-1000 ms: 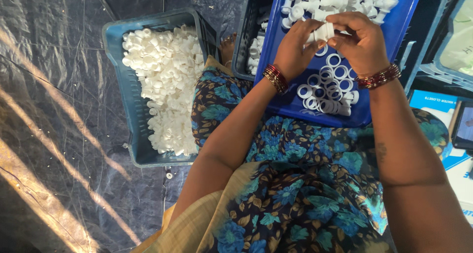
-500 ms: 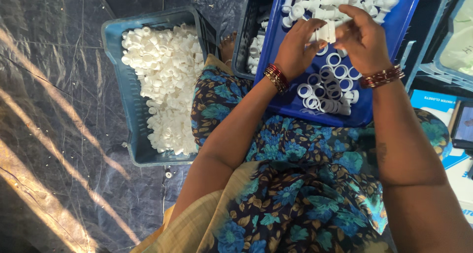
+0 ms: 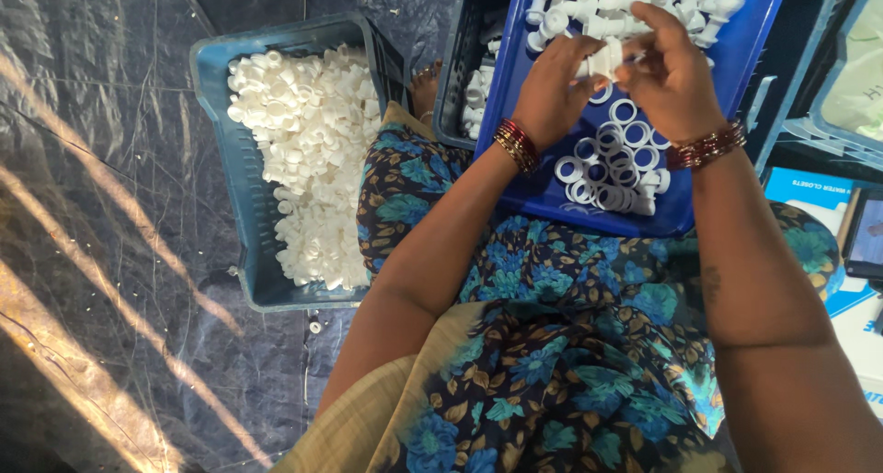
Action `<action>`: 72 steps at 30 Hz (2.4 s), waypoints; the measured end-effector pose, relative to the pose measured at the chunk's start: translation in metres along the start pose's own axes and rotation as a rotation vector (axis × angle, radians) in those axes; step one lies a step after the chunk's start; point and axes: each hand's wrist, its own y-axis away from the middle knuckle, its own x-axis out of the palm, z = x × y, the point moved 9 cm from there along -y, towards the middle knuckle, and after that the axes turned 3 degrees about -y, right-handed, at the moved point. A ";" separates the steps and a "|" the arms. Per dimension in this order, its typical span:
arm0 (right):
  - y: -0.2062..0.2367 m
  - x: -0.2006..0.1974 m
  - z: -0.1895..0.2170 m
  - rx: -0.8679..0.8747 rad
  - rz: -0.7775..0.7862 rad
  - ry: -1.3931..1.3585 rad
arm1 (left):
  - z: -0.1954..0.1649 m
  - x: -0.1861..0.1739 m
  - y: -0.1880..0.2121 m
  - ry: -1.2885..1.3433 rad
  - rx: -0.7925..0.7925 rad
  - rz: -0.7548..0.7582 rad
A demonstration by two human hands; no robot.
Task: The person sits on the floor and assembles small white plastic components by hand. They pick a ring from a blue crate and fit it onto a T-shaped connector, then place the assembled unit into a second blue crate. The process is repeated continuously throughout the clip.
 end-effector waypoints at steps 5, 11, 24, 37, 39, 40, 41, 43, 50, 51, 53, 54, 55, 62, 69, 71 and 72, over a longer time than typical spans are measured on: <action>0.002 0.000 -0.002 -0.111 0.012 0.036 | 0.004 0.001 0.000 0.035 -0.078 0.019; 0.003 0.004 -0.009 0.001 0.021 -0.099 | 0.005 0.004 0.001 0.011 -0.101 0.050; 0.000 0.002 -0.020 0.070 -0.027 -0.140 | 0.009 0.012 0.000 0.029 -0.051 0.038; -0.012 0.007 -0.068 0.296 -0.152 -0.247 | 0.026 -0.027 -0.012 -0.588 -0.166 -0.004; -0.010 0.001 -0.060 0.124 -0.164 0.469 | 0.053 -0.073 -0.004 -0.654 -0.436 -0.160; -0.008 0.004 -0.056 0.027 -0.164 0.824 | 0.062 -0.081 0.000 -0.659 -0.520 -0.128; -0.005 0.007 -0.069 0.094 -0.126 0.893 | 0.071 -0.089 0.005 -0.664 -0.604 -0.100; 0.004 0.012 -0.095 0.227 -0.040 1.029 | 0.084 -0.089 0.015 -0.658 -0.734 0.010; 0.009 0.014 -0.096 0.156 -0.161 0.926 | 0.079 -0.033 0.014 -0.550 -0.623 0.241; 0.003 0.017 -0.081 0.048 -0.170 0.899 | 0.076 -0.027 0.011 -0.532 -0.551 0.231; -0.004 0.018 -0.068 0.080 -0.126 0.488 | 0.062 -0.013 0.005 -0.427 -0.324 0.183; -0.006 0.022 -0.072 0.209 -0.075 0.103 | 0.054 -0.006 0.002 -0.374 -0.211 0.156; -0.006 0.032 -0.074 0.330 -0.019 -0.283 | 0.054 0.001 0.002 -0.285 -0.176 0.151; -0.009 0.020 -0.078 0.200 -0.173 0.045 | 0.069 0.012 0.005 0.056 -0.188 -0.004; 0.017 0.069 -0.112 0.134 0.094 1.029 | 0.059 0.010 -0.001 0.248 -0.168 -0.032; 0.016 0.068 -0.111 0.150 0.036 0.964 | 0.069 0.018 0.001 0.246 -0.300 0.019; 0.013 0.065 -0.104 0.119 -0.029 0.882 | 0.074 0.021 0.004 0.245 -0.368 0.045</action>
